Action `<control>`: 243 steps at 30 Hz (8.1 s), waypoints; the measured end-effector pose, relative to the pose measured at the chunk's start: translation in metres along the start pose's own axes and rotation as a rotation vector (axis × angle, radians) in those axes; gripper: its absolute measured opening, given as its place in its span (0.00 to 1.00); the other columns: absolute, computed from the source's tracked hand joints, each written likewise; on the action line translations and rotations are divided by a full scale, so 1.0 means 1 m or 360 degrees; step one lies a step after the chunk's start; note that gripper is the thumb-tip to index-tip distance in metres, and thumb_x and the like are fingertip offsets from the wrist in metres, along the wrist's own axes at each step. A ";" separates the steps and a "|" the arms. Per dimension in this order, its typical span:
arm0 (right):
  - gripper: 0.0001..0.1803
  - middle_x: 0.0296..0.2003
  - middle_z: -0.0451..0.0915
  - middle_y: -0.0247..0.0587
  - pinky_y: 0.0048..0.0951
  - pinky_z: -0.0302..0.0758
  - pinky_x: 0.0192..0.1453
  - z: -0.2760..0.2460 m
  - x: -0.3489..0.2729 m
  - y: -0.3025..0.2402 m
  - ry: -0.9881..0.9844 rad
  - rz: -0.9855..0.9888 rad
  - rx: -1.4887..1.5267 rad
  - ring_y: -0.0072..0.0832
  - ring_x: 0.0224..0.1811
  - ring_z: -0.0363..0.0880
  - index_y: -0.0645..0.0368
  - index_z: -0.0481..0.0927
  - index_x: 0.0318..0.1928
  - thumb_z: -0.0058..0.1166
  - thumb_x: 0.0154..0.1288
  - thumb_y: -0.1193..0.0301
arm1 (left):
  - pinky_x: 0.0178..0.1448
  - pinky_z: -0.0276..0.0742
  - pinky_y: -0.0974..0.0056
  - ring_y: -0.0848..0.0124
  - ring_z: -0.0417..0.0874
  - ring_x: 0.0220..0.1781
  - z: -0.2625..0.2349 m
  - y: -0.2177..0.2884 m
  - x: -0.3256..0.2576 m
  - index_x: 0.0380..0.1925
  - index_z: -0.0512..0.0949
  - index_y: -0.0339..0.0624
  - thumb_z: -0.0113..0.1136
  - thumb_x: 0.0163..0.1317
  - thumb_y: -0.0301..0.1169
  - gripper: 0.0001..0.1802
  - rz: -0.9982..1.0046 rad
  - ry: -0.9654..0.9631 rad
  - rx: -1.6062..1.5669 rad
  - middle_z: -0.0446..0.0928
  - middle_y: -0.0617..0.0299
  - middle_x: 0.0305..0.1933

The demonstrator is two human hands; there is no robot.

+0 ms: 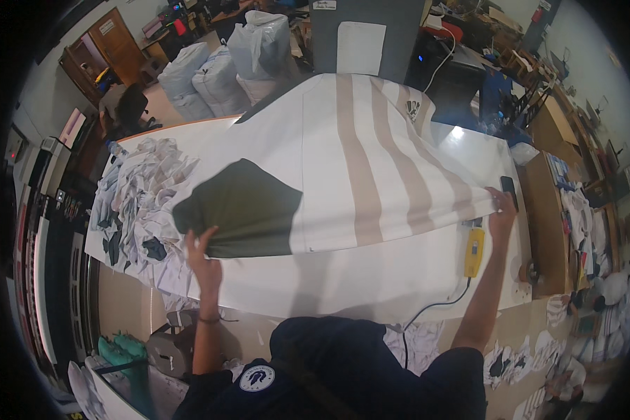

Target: The person lays out a white and beige striped jersey on a table, places a green fabric template on top, and uses a yellow electric fabric cutter to trim the jersey around the template. The person repeats this process with multiple jerseys, removing the cut pieces and stacking them.

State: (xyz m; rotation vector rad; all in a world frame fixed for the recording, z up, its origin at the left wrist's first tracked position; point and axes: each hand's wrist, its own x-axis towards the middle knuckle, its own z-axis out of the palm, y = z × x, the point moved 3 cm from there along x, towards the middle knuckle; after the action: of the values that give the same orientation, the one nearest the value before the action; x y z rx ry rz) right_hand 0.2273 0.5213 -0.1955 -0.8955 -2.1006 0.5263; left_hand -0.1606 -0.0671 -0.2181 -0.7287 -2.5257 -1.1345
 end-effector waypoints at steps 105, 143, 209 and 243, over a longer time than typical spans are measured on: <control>0.46 0.52 0.79 0.56 0.51 0.80 0.51 0.004 -0.460 -0.123 -0.1148 0.0930 -0.0585 0.58 0.52 0.81 0.57 0.64 0.67 0.75 0.49 0.62 | 0.77 0.57 0.40 0.41 0.58 0.77 0.075 -0.173 -0.128 0.69 0.70 0.39 0.70 0.63 0.49 0.40 -0.0168 -0.0101 0.0437 0.61 0.37 0.74; 0.34 0.37 0.84 0.62 0.59 0.78 0.44 0.057 -0.375 -0.150 -0.1281 0.0904 -0.0706 0.62 0.41 0.84 0.57 0.67 0.60 0.65 0.59 0.57 | 0.75 0.61 0.42 0.45 0.62 0.75 0.077 -0.167 -0.124 0.66 0.75 0.44 0.76 0.53 0.54 0.44 -0.0171 -0.0116 0.0555 0.64 0.43 0.73; 0.39 0.54 0.82 0.56 0.50 0.80 0.60 0.335 -0.066 -0.173 -0.1281 0.0566 -0.0730 0.50 0.58 0.83 0.61 0.70 0.61 0.69 0.51 0.58 | 0.77 0.58 0.44 0.48 0.63 0.74 0.068 -0.156 -0.116 0.62 0.76 0.47 0.78 0.47 0.54 0.43 -0.0404 -0.0169 0.0544 0.65 0.49 0.71; 0.20 0.39 0.82 0.38 0.29 0.79 0.39 0.148 -0.256 -0.029 -0.0338 0.1213 0.0879 0.27 0.35 0.82 0.63 0.77 0.54 0.66 0.61 0.77 | 0.62 0.79 0.49 0.48 0.74 0.66 0.190 -0.079 0.022 0.58 0.69 0.38 0.67 0.61 0.56 0.38 0.0148 -0.1009 0.0923 0.70 0.46 0.64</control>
State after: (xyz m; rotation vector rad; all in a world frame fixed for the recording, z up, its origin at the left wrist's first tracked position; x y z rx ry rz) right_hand 0.2133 0.3019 -0.3952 -1.3161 -1.5770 1.5600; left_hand -0.2305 0.0386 -0.3811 -1.1380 -3.0421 -0.0889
